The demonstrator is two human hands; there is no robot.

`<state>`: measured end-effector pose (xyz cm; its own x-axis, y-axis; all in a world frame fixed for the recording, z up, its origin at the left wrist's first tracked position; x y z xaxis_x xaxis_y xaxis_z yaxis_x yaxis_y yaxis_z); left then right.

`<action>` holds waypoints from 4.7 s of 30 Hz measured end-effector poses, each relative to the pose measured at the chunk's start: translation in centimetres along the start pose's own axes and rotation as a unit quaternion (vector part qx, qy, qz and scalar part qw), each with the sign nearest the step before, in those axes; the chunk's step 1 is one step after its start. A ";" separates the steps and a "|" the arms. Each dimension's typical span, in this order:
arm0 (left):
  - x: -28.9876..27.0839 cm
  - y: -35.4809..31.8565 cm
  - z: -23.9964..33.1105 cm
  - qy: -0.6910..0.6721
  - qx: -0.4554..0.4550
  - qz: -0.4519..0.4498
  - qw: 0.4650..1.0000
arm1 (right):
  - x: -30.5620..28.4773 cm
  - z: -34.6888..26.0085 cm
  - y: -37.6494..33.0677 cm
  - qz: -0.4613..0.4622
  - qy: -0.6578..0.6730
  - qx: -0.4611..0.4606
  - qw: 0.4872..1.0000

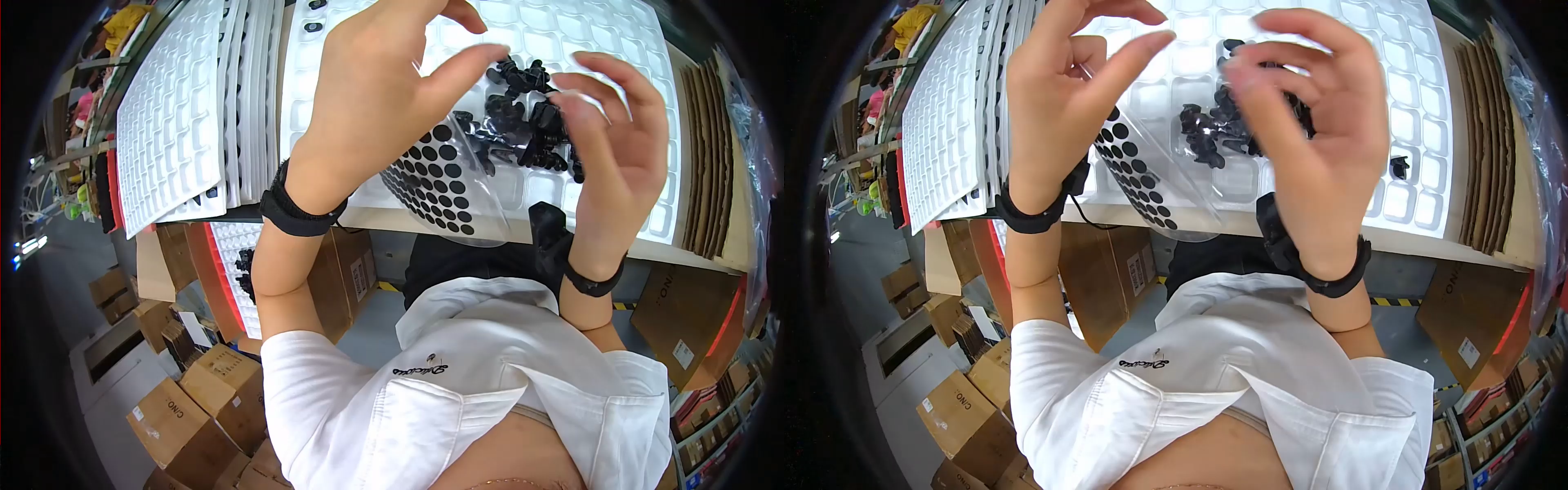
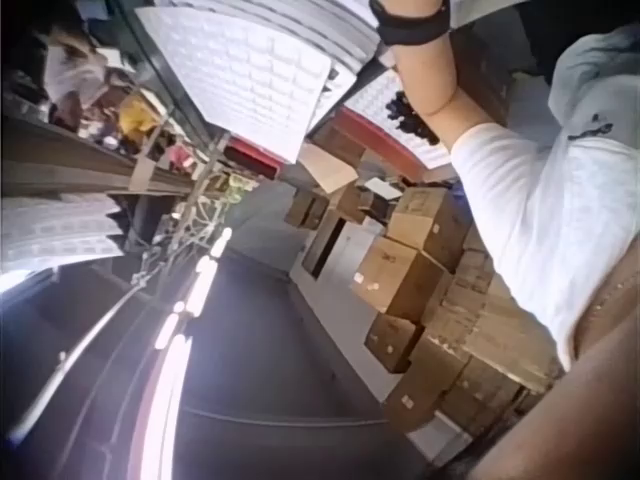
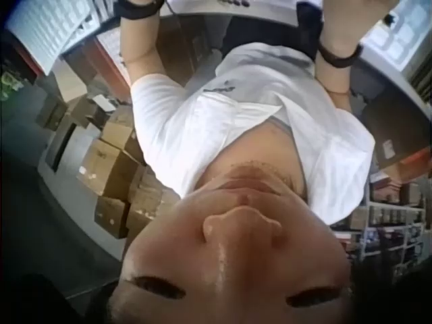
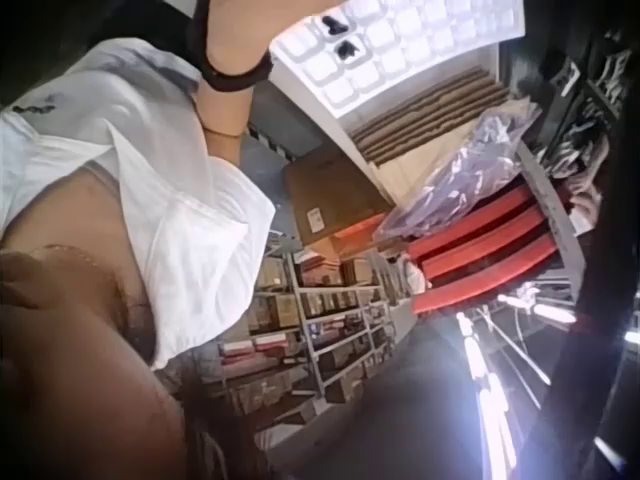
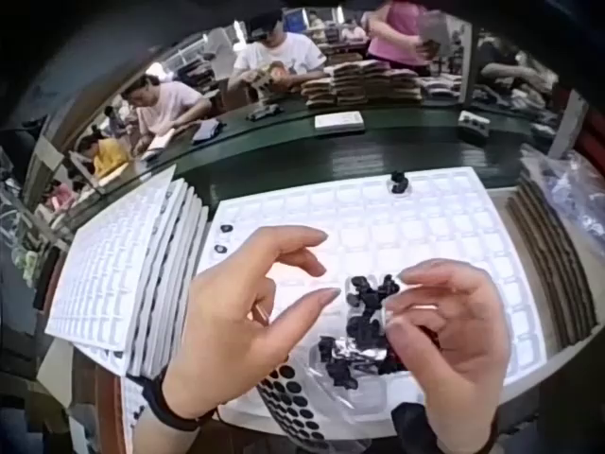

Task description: The person peels a sticker from a sheet and applies it to a black plastic component by hand, repeating this process for several components before placing them into a white tray.

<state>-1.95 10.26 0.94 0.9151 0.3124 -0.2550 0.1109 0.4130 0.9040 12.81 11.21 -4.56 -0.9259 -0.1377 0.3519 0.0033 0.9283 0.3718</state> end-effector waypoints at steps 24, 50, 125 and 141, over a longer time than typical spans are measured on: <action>-1.2 -1.3 2.6 0.226 -0.306 -0.229 0.896 | 3.2 -0.6 -1.1 -0.106 0.039 0.078 0.990; -2.5 -2.3 2.8 0.245 -0.291 -0.202 0.902 | 4.3 0.2 -1.8 -0.111 0.051 0.060 0.991; 3.8 1.5 3.6 0.141 -0.136 -0.173 0.965 | -0.8 -3.0 2.0 -0.159 0.187 -0.056 0.968; 1.0 0.8 -3.8 0.252 -0.274 -0.239 0.897 | -1.9 -1.6 3.3 -0.088 0.178 0.016 0.980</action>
<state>-2.38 14.17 0.07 0.5078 0.2778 -0.8155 0.1103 0.9178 0.3813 15.19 14.01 -2.57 -0.7205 -0.4034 0.5640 -0.1619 0.8887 0.4289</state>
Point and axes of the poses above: each hand's wrist, its own y-axis towards the middle knuckle, its own x-axis out of the palm, z = x × y, the point moved 8 cm from there along y, towards the middle knuckle, and after that the axes turned 12 degrees about y, right-handed, at the moved point
